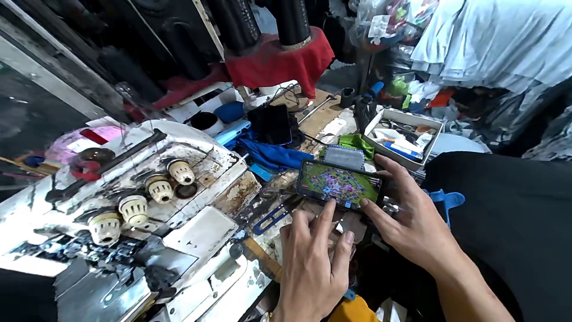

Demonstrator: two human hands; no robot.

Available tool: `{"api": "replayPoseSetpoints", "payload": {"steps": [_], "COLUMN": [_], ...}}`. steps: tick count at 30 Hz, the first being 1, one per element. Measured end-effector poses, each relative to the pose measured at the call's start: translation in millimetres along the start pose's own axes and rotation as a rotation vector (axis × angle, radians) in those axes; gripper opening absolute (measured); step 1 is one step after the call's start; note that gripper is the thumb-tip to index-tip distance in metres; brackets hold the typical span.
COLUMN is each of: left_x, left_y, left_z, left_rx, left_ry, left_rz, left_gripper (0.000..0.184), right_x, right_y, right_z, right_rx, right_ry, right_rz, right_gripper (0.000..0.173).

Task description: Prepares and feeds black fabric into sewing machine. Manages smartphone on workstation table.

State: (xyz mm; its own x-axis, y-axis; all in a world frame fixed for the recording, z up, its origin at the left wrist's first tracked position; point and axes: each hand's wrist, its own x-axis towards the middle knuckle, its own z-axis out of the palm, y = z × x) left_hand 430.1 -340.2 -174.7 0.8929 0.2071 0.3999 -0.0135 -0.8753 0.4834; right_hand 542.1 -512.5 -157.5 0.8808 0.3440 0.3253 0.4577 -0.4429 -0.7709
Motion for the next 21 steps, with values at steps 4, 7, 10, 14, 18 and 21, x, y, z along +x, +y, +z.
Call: {"api": "replayPoseSetpoints", "payload": {"steps": [4,7,10,14,18,21], "left_x": [0.8,1.6,1.3,-0.3,-1.8,-1.1], "left_y": [-1.4,-2.0,-2.8,-3.4,-2.8,-2.1], "left_z": [1.1,0.4,0.6,1.6,1.5,2.4], "left_rx": [-0.013,-0.025,-0.034,-0.029,0.028,0.062], "left_ry": [0.005,0.006,0.008,0.003,-0.041,-0.065], "left_rz": [-0.010,-0.011,-0.011,0.002,0.068,0.107], "left_gripper": [0.056,0.057,0.056,0.056,0.053,0.053], "right_x": [2.6,3.9,3.8,4.8,4.9,4.4], "right_y": [-5.0,-7.0,-7.6,-8.0,-7.4,-7.0], "right_z": [1.4,2.5,3.4,3.3,3.9,3.7], "right_rx": [-0.019,-0.015,-0.023,-0.027,-0.030,-0.045], "right_ry": [0.021,0.027,0.033,0.027,0.033,0.039], "right_rz": [0.043,0.057,0.069,0.072,0.067,0.052], "right_gripper": [0.072,0.073,0.073,0.074,0.074,0.074]}}
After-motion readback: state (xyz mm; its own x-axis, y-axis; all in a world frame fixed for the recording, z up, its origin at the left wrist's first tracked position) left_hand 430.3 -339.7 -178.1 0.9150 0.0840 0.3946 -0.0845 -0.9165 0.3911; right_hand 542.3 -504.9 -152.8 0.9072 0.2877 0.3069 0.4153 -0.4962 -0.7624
